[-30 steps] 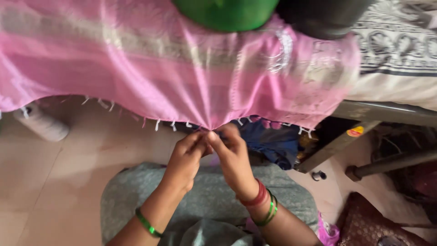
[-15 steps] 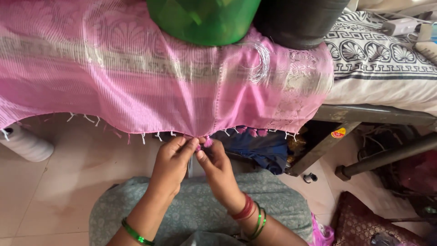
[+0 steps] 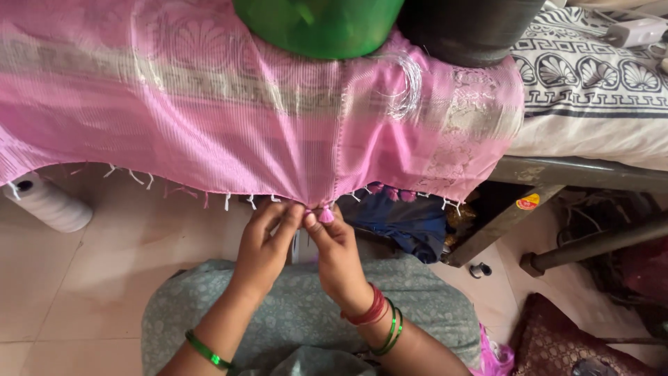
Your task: Tying decorative knots and attaching tassels to the edge of a pink fabric.
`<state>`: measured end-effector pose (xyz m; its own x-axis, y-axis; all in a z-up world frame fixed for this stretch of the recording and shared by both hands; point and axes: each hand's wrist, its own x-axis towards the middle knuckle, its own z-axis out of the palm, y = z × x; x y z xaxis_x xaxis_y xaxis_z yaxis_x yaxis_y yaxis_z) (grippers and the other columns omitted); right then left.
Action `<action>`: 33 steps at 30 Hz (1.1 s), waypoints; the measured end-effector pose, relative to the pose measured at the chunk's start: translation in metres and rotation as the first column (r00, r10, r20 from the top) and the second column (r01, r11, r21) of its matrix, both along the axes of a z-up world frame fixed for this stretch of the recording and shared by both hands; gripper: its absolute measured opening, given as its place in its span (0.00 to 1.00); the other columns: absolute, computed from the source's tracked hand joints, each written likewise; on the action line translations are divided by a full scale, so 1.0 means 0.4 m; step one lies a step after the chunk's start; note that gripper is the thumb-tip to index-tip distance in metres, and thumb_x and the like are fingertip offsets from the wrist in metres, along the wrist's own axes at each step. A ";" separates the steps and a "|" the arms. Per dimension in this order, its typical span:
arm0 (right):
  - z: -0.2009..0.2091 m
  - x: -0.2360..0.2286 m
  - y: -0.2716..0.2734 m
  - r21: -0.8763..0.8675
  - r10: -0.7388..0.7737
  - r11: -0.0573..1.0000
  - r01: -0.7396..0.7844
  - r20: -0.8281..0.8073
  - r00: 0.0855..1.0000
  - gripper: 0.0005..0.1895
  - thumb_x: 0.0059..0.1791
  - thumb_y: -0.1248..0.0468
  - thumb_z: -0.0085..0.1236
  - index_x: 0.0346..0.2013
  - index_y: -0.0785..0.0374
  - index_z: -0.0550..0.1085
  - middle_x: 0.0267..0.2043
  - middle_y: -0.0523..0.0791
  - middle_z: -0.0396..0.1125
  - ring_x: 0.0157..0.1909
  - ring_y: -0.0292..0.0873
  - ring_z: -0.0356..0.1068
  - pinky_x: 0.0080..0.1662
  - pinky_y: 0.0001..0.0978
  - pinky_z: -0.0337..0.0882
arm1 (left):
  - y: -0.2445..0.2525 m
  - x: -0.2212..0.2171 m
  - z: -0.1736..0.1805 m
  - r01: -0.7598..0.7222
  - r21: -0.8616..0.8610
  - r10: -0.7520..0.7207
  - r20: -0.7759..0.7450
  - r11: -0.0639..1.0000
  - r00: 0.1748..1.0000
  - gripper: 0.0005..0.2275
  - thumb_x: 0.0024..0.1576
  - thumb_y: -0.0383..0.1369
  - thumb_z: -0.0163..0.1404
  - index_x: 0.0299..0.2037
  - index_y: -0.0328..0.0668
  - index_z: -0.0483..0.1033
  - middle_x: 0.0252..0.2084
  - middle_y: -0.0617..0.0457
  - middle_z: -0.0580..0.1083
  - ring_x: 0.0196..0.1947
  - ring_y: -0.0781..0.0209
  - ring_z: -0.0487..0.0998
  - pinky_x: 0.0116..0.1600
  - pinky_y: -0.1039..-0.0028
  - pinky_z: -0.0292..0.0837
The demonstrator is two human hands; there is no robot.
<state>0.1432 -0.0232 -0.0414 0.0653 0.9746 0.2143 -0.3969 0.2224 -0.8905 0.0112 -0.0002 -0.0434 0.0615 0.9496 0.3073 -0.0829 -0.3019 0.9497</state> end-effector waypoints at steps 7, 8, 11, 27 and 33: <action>0.053 0.038 -0.004 0.026 0.069 0.997 -0.076 0.203 0.977 0.11 0.53 0.65 0.56 0.50 0.60 0.69 0.53 0.42 0.65 0.57 0.34 0.64 0.62 0.29 0.63 | 0.009 0.046 -0.006 0.134 -0.222 -0.064 0.297 0.966 0.953 0.09 0.61 0.31 0.54 0.44 0.32 0.82 0.42 0.51 0.81 0.44 0.66 0.78 0.50 0.76 0.73; 0.067 0.044 0.002 -0.010 0.104 0.995 -0.104 0.190 0.976 0.12 0.52 0.65 0.56 0.50 0.59 0.69 0.52 0.40 0.65 0.56 0.33 0.64 0.61 0.27 0.64 | -0.001 0.050 -0.008 0.055 -0.154 -0.014 0.254 0.987 0.967 0.09 0.61 0.30 0.55 0.43 0.31 0.83 0.42 0.51 0.80 0.44 0.64 0.78 0.50 0.75 0.73; 0.024 0.059 0.038 -0.077 0.191 0.979 -0.188 0.041 0.981 0.09 0.55 0.64 0.55 0.49 0.63 0.71 0.48 0.40 0.67 0.52 0.33 0.65 0.56 0.28 0.65 | -0.025 0.055 -0.016 -0.138 0.026 0.138 0.027 0.990 0.990 0.08 0.60 0.31 0.56 0.41 0.31 0.83 0.45 0.50 0.78 0.45 0.62 0.78 0.51 0.74 0.73; -0.048 0.038 -0.021 -0.011 0.217 0.975 -0.221 -0.142 0.966 0.10 0.61 0.62 0.49 0.44 0.66 0.74 0.37 0.45 0.72 0.40 0.42 0.73 0.47 0.39 0.74 | 0.012 -0.013 0.008 0.289 -0.264 -0.161 0.419 0.920 0.894 0.15 0.67 0.37 0.45 0.45 0.32 0.81 0.34 0.55 0.76 0.34 0.71 0.72 0.41 0.80 0.70; -0.036 0.039 -0.025 -0.052 0.213 0.974 -0.223 -0.143 0.966 0.11 0.60 0.62 0.48 0.43 0.66 0.74 0.34 0.45 0.71 0.37 0.41 0.72 0.43 0.35 0.73 | -0.019 -0.002 0.061 0.347 -0.301 -0.250 0.318 0.888 0.915 0.10 0.62 0.32 0.53 0.45 0.32 0.83 0.25 0.57 0.72 0.22 0.72 0.68 0.25 0.80 0.60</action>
<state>0.1586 -0.0333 -0.0556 -0.1263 0.9803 0.1519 -0.5476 0.0587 -0.8347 0.0106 -0.0079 -0.0190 0.3226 0.9465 0.0103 -0.3773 0.1186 0.9185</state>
